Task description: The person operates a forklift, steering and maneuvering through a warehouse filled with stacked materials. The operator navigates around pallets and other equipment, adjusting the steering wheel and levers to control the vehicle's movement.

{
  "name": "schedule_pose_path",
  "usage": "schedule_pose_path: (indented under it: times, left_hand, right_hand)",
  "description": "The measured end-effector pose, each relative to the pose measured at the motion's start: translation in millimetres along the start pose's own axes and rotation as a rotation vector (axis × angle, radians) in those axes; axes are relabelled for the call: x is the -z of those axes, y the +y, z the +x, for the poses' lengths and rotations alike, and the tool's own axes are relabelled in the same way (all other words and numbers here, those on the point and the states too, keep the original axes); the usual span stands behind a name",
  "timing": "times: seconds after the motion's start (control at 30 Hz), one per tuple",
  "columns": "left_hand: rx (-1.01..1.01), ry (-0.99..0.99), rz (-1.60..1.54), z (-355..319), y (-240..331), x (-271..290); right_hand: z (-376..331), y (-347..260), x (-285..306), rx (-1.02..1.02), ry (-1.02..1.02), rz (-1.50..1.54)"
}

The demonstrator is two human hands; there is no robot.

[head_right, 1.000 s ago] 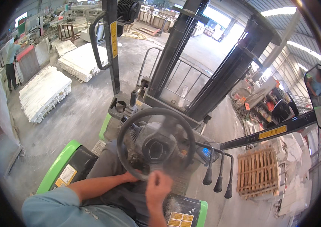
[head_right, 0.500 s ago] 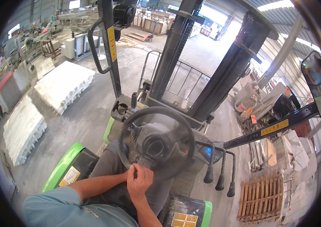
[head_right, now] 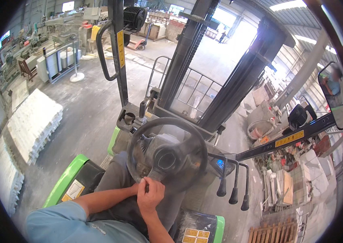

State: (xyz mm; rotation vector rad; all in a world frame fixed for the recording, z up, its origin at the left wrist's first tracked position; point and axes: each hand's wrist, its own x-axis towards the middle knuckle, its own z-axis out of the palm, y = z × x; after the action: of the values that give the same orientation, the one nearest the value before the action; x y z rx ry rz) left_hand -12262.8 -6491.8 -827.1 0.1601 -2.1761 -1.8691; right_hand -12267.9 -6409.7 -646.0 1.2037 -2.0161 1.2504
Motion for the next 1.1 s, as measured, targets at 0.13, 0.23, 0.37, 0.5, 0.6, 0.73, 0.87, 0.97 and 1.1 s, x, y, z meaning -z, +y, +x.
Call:
schedule_pose_path:
  times: [0.13,0.23,0.37,0.5,0.6,0.73,0.87,0.97,1.1]
  left_hand:
    - [-0.042,0.070,-0.042,273,-34,53]
    - [-0.008,0.050,-0.049,474,-70,92]
    - [0.114,-0.060,0.089,741,-103,156]
    - [0.192,-0.110,0.166,1007,-110,221]
    - [0.148,0.018,0.151,1214,-142,267]
    - [0.164,-0.005,0.375,1513,-259,313]
    - [0.156,0.050,0.294,1791,-318,390]
    - [0.128,0.033,0.319,1988,-334,471]
    - [0.187,0.019,0.431,2280,-450,559]
  right_hand:
    - [187,184,-96,-0.002,-0.016,-0.006]
    - [326,315,-167,-0.011,-0.007,-0.004]
    - [508,490,-261,0.011,0.037,0.031]
    - [692,670,-358,-0.072,0.003,-0.004]
    - [835,807,-435,-0.083,-0.003,-0.007]
    - [1035,991,-542,-0.100,-0.003,0.018]
    - [1230,1169,-665,-0.071,-0.027,0.017]
    - [1366,1303,-774,-0.080,-0.015,0.048]
    - [1553,1494,-929,-0.084,0.004,0.048]
